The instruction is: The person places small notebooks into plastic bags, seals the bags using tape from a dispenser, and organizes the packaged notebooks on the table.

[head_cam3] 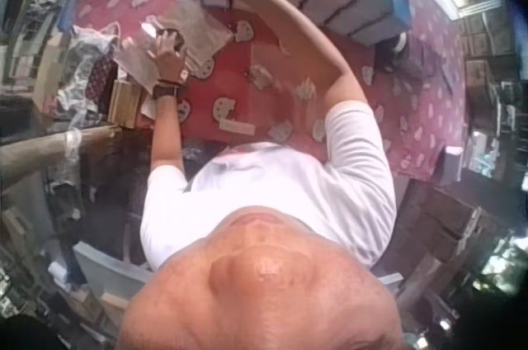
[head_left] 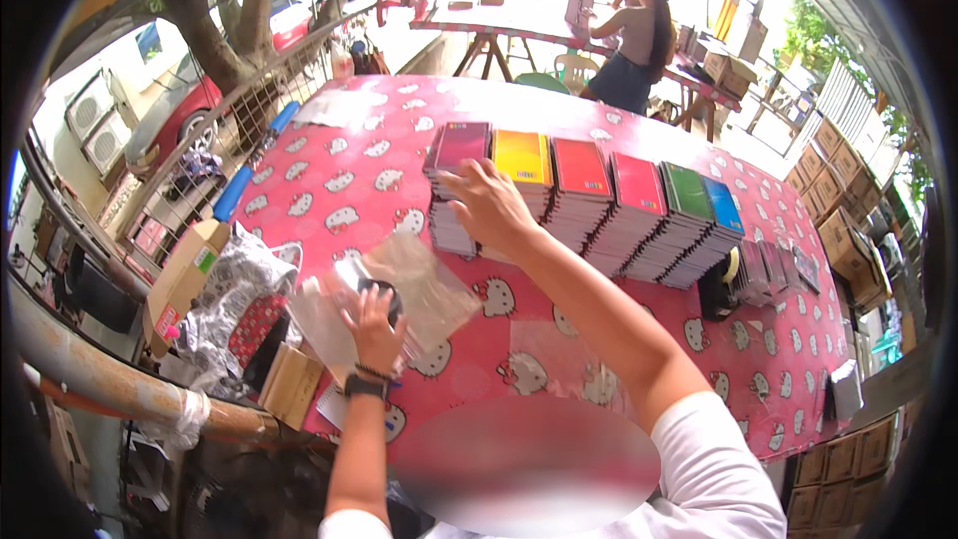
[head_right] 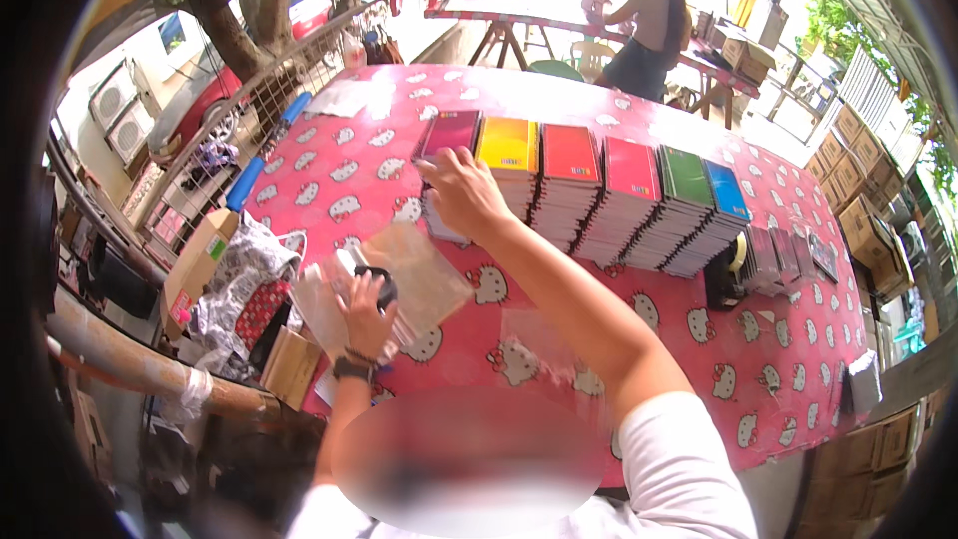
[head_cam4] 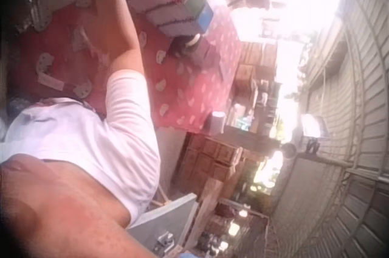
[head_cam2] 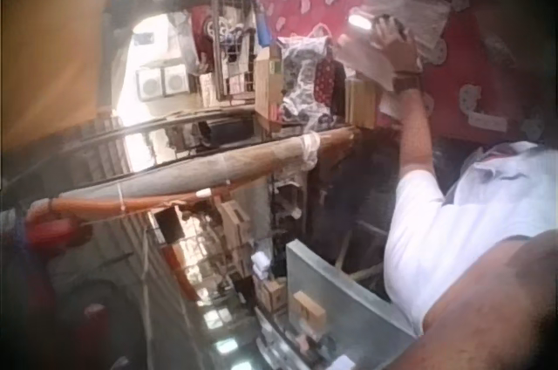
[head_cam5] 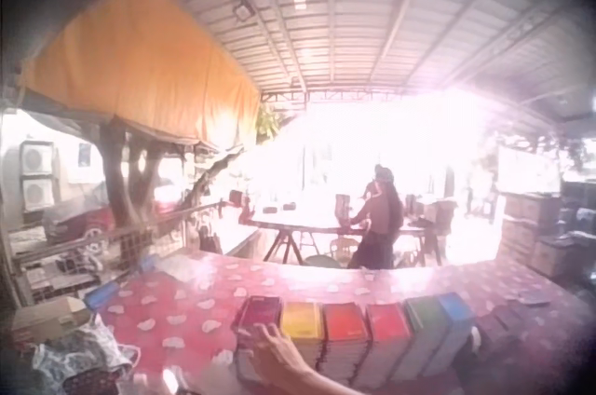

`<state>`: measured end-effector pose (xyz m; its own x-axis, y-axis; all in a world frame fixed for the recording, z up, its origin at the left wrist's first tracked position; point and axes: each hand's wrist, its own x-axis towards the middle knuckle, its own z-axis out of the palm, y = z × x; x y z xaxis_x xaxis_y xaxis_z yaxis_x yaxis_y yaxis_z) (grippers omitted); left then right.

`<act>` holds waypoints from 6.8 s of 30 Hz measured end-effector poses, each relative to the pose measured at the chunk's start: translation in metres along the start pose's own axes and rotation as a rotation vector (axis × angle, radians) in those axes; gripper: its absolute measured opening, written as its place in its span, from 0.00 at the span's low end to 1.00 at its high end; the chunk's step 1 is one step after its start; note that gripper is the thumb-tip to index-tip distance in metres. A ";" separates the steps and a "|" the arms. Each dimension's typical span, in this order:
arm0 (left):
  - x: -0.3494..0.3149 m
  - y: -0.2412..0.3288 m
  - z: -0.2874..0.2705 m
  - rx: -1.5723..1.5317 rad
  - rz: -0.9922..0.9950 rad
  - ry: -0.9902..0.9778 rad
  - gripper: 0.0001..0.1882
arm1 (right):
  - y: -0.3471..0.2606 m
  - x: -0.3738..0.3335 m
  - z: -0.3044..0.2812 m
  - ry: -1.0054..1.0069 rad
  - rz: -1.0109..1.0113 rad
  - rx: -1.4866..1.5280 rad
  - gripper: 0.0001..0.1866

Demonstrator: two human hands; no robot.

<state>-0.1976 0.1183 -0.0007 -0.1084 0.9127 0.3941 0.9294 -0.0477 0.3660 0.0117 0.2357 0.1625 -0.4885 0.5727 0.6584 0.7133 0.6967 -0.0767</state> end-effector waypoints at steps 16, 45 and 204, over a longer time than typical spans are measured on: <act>-0.064 0.037 -0.093 -0.441 -0.154 0.208 0.20 | 0.027 0.043 0.056 -0.193 0.135 -0.168 0.08; -0.018 0.073 -0.143 -0.467 0.182 0.466 0.31 | -0.068 0.022 -0.046 -0.148 -0.210 0.327 0.05; -0.123 0.142 0.066 -1.277 -0.523 -0.810 0.29 | 0.167 -0.135 -0.117 -0.188 0.424 -0.316 0.16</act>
<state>-0.0288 0.0266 -0.0528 0.2886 0.8817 -0.3732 -0.0841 0.4117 0.9074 0.2556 0.2240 0.1483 -0.1866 0.8619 0.4715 0.9686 0.2417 -0.0587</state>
